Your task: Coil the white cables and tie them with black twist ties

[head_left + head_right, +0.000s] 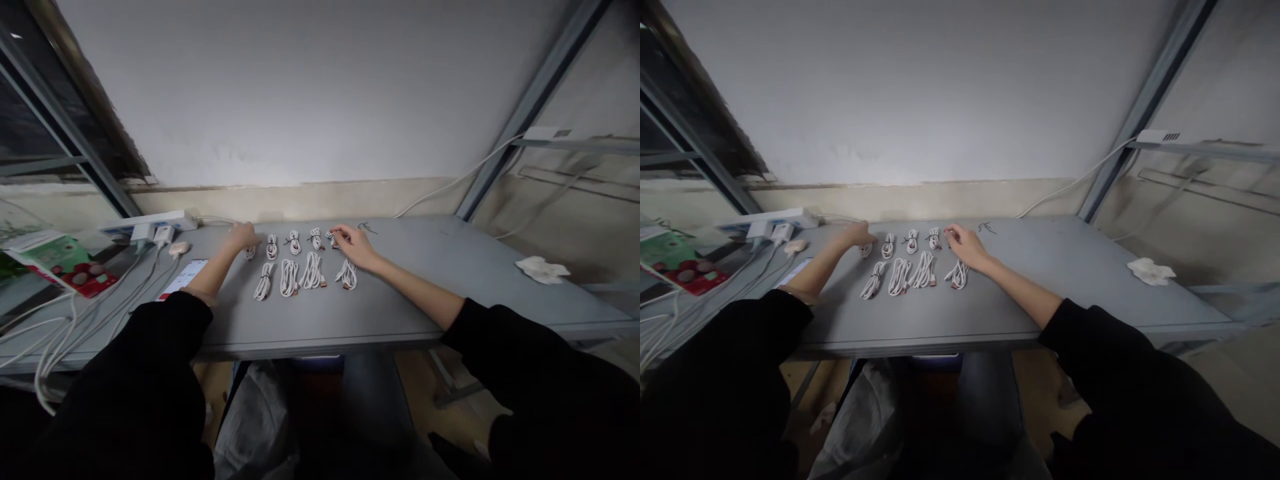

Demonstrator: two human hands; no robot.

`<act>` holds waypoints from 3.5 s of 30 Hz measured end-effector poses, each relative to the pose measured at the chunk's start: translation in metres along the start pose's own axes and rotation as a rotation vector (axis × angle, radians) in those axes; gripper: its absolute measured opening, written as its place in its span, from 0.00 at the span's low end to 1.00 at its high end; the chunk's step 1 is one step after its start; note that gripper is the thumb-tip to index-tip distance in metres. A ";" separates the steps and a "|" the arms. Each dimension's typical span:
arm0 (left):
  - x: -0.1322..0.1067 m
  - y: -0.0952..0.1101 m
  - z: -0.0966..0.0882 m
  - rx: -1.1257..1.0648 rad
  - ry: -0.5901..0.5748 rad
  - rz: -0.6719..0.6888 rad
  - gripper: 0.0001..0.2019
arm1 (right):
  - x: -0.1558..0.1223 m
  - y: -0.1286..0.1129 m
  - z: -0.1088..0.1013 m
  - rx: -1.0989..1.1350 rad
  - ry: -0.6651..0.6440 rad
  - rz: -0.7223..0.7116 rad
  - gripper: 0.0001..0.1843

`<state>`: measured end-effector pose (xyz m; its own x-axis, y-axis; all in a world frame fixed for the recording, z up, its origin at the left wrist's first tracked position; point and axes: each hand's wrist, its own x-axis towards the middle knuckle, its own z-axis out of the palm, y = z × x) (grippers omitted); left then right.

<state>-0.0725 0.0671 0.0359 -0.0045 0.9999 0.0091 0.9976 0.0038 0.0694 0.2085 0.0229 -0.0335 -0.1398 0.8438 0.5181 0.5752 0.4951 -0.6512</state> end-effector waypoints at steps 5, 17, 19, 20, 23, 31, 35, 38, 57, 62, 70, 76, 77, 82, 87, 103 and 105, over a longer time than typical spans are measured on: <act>-0.039 0.031 -0.010 -0.036 0.101 0.120 0.17 | 0.000 0.000 0.000 -0.028 0.001 0.022 0.15; -0.067 0.054 0.013 0.098 -0.097 0.460 0.29 | -0.004 -0.009 -0.002 -0.089 -0.052 0.020 0.16; -0.067 0.053 0.012 0.109 -0.134 0.487 0.26 | -0.004 -0.010 -0.003 -0.098 -0.060 0.020 0.16; -0.067 0.054 0.012 0.107 -0.150 0.492 0.24 | -0.004 -0.011 -0.003 -0.101 -0.064 0.017 0.16; -0.069 0.057 0.011 0.071 -0.180 0.479 0.18 | -0.005 -0.012 -0.004 -0.112 -0.071 0.007 0.15; -0.066 0.057 0.016 0.106 -0.171 0.488 0.17 | -0.007 -0.012 0.000 -0.153 -0.106 -0.039 0.13; -0.067 0.058 0.019 0.089 -0.153 0.489 0.15 | -0.007 -0.011 0.001 -0.141 -0.103 -0.039 0.14; -0.068 0.059 0.020 0.054 -0.152 0.499 0.13 | -0.008 -0.011 0.001 -0.131 -0.112 -0.033 0.14; -0.079 0.069 0.015 -0.463 0.469 0.440 0.13 | -0.006 -0.023 -0.008 -0.166 -0.057 -0.194 0.17; -0.082 0.074 0.028 -0.627 0.585 0.591 0.11 | -0.014 -0.036 -0.010 -0.106 -0.103 -0.294 0.24; -0.085 0.082 0.046 -0.801 0.428 0.774 0.11 | -0.021 -0.038 0.003 -0.144 -0.061 -0.337 0.15; -0.081 0.086 0.049 -1.066 0.497 0.834 0.27 | -0.018 -0.022 0.008 -0.125 0.030 -0.488 0.20; -0.081 0.087 0.050 -1.068 0.510 0.824 0.29 | -0.018 -0.021 0.008 -0.131 0.049 -0.511 0.21; -0.077 0.086 0.055 -0.982 0.485 0.821 0.23 | -0.023 -0.027 0.006 -0.118 0.068 -0.543 0.29; -0.077 0.090 0.054 -1.023 0.346 0.937 0.14 | -0.025 -0.035 0.001 -0.118 0.068 -0.575 0.35; -0.074 0.089 0.045 -1.357 0.104 0.460 0.16 | 0.016 0.064 -0.048 -0.708 -0.148 0.274 0.26; -0.074 0.089 0.046 -1.341 0.102 0.486 0.16 | 0.016 0.068 -0.049 -0.695 -0.174 0.279 0.25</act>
<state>0.0201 -0.0062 -0.0043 0.2501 0.8942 0.3712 0.0834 -0.4019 0.9119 0.2847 0.0596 -0.0424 -0.0066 0.9672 0.2538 0.9742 0.0635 -0.2167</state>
